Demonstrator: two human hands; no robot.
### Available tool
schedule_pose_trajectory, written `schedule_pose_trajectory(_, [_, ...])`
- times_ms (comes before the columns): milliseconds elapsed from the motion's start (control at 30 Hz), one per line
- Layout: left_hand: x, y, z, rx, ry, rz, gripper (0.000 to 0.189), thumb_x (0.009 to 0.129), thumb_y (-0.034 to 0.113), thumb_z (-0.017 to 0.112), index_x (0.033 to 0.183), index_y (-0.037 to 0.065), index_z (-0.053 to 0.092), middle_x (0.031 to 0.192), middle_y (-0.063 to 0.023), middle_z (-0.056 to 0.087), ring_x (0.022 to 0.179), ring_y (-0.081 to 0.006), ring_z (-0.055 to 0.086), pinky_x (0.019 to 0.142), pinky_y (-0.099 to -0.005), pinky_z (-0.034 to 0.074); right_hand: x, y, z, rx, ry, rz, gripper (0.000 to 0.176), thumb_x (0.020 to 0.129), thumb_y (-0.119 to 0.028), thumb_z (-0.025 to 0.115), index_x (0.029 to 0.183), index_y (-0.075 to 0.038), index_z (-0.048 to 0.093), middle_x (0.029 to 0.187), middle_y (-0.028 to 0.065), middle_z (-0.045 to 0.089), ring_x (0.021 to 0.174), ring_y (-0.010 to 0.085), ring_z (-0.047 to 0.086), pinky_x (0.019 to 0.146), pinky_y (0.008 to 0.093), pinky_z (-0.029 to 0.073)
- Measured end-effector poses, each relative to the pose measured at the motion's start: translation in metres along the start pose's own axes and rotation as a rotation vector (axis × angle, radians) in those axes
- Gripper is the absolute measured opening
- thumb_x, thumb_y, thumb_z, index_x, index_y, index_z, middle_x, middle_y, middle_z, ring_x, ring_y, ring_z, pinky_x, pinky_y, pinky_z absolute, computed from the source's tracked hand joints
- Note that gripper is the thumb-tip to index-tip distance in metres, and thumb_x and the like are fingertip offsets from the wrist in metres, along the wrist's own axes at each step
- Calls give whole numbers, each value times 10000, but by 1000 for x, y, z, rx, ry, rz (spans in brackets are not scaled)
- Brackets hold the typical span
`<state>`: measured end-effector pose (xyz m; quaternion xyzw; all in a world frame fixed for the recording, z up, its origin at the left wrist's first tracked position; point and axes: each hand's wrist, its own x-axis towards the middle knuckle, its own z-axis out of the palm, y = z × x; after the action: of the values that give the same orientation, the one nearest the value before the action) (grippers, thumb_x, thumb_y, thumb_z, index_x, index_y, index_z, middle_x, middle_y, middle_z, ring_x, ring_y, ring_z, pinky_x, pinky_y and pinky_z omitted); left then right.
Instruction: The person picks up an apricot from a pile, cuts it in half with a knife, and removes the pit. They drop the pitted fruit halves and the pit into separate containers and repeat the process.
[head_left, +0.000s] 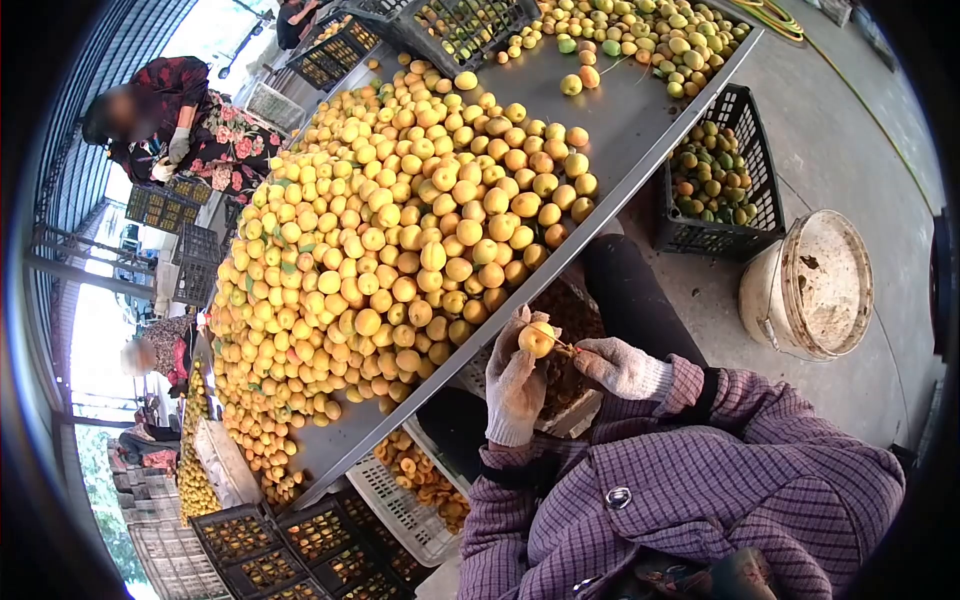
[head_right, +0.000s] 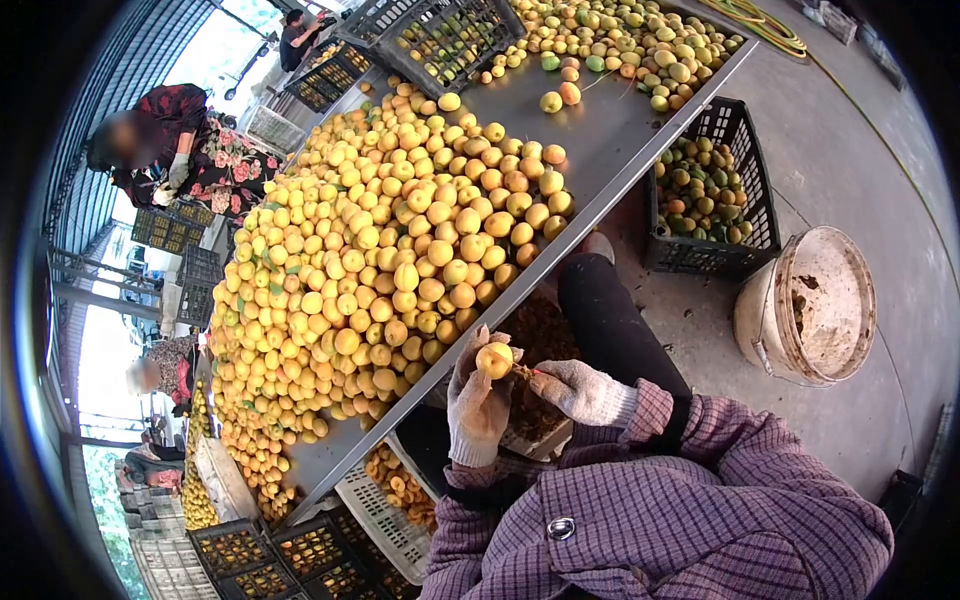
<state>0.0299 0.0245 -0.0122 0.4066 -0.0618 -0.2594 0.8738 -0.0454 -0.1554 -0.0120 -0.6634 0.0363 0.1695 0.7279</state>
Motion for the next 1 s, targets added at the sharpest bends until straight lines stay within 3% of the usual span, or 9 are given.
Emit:
schedule_pose_trajectory(200, [-1,0,5,13,38,58,536,875,148,697,1360,30,502,1282,-106,566,1199,-281,562,1041,-409,446,1,8,3,148,19,53,412,1008,-373,537,1139,10,608,853,14,590,786,92,505,721,257,464])
schedule_pose_trajectory(433, [-4,1,18,73,133,77,512,902,144,674,1367,34,489,1305,-96,545,1244,-266,526,1069,-449,434,-3,4,10,6,35,2,428,1008,-384,527,1132,19,599,875,43,616,807,127,536,732,288,477])
schedule_pose_trajectory(500, [-4,2,22,-4,168,73,484,901,27,634,1359,12,480,1295,-116,551,1241,-248,524,1078,-464,439,-1,7,10,-24,33,10,432,1007,-384,528,1141,21,597,882,51,623,810,137,544,742,298,482])
schedule_pose_trajectory(633, [-3,-2,20,-40,167,51,455,916,56,629,1346,13,488,1303,-115,550,1247,-264,521,1069,-472,444,-2,7,13,-39,60,40,406,1007,-353,536,1151,22,595,890,59,630,817,142,548,760,303,488])
schedule_pose_trajectory(733, [-2,-4,17,-158,48,29,405,910,118,662,1278,8,536,1277,-119,568,1234,-305,528,1058,-483,447,-3,5,11,-87,51,2,397,1005,-337,546,1159,26,593,898,53,629,819,128,540,758,286,486])
schedule_pose_trajectory(1000, [-2,-9,10,-164,85,46,386,912,114,662,1269,17,551,1249,-114,574,1223,-269,536,1077,-473,434,1,13,8,-8,38,33,389,1003,-326,554,1155,31,585,894,40,617,810,108,520,735,266,479])
